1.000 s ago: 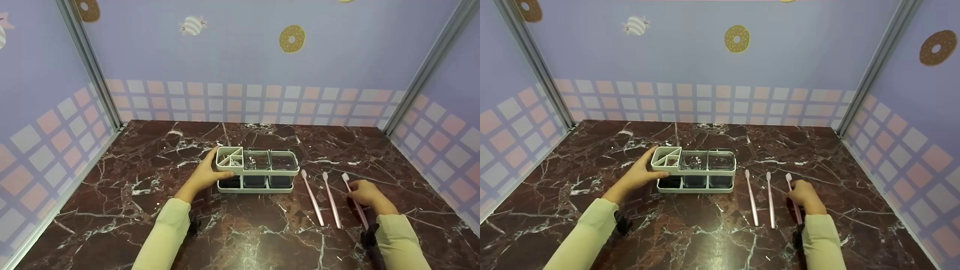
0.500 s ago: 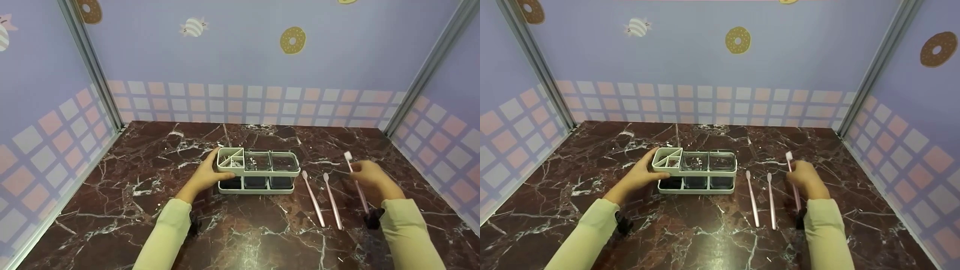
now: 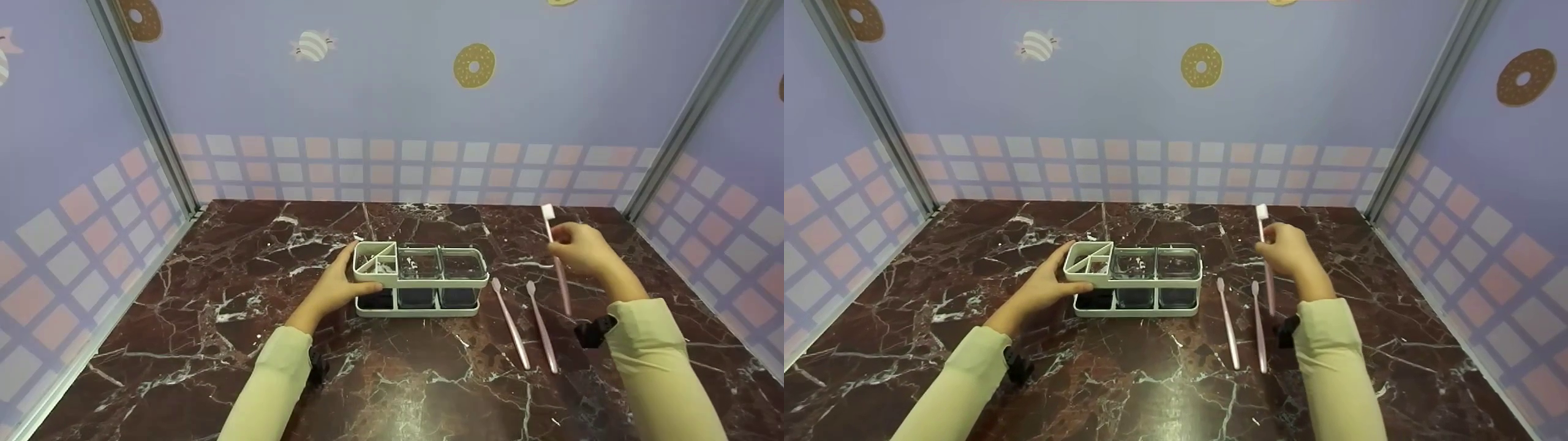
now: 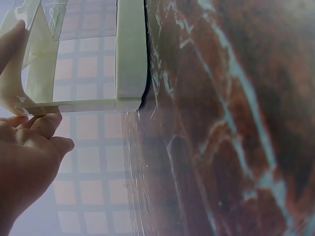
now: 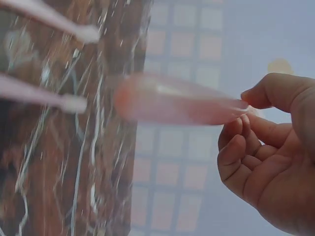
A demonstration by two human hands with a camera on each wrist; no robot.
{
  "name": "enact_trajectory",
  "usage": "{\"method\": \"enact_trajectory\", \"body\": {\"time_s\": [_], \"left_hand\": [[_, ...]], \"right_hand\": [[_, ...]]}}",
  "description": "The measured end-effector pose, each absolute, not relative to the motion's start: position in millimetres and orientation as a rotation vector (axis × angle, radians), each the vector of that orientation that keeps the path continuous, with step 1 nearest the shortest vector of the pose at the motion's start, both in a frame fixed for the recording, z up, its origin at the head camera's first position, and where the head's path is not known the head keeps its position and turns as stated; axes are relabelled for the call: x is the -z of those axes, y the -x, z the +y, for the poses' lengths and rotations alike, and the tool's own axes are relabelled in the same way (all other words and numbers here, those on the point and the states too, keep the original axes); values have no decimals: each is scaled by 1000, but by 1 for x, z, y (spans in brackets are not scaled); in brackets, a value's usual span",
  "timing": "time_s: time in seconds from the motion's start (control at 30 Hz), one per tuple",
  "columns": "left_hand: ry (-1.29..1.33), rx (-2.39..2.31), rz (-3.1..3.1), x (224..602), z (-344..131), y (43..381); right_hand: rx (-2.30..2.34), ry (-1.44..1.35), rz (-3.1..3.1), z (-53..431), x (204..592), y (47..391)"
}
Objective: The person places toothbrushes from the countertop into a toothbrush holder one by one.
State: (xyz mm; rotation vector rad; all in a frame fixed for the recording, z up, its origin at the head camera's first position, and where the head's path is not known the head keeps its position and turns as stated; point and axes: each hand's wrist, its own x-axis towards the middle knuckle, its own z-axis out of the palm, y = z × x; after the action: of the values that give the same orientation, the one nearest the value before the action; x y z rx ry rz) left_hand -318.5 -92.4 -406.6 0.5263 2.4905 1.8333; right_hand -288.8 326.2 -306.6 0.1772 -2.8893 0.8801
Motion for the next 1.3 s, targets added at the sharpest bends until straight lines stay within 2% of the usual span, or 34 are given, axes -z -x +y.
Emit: {"method": "enact_trajectory", "body": {"time_s": [0.83,1.3], "left_hand": [[-538,-1849,2472,404,-91,317],[-593,-1858,2439,407,-91,322]], "right_hand": [[-1498,-281,-2208,154,288,305],[-1423,-440,-2107,106,288,305]]}}
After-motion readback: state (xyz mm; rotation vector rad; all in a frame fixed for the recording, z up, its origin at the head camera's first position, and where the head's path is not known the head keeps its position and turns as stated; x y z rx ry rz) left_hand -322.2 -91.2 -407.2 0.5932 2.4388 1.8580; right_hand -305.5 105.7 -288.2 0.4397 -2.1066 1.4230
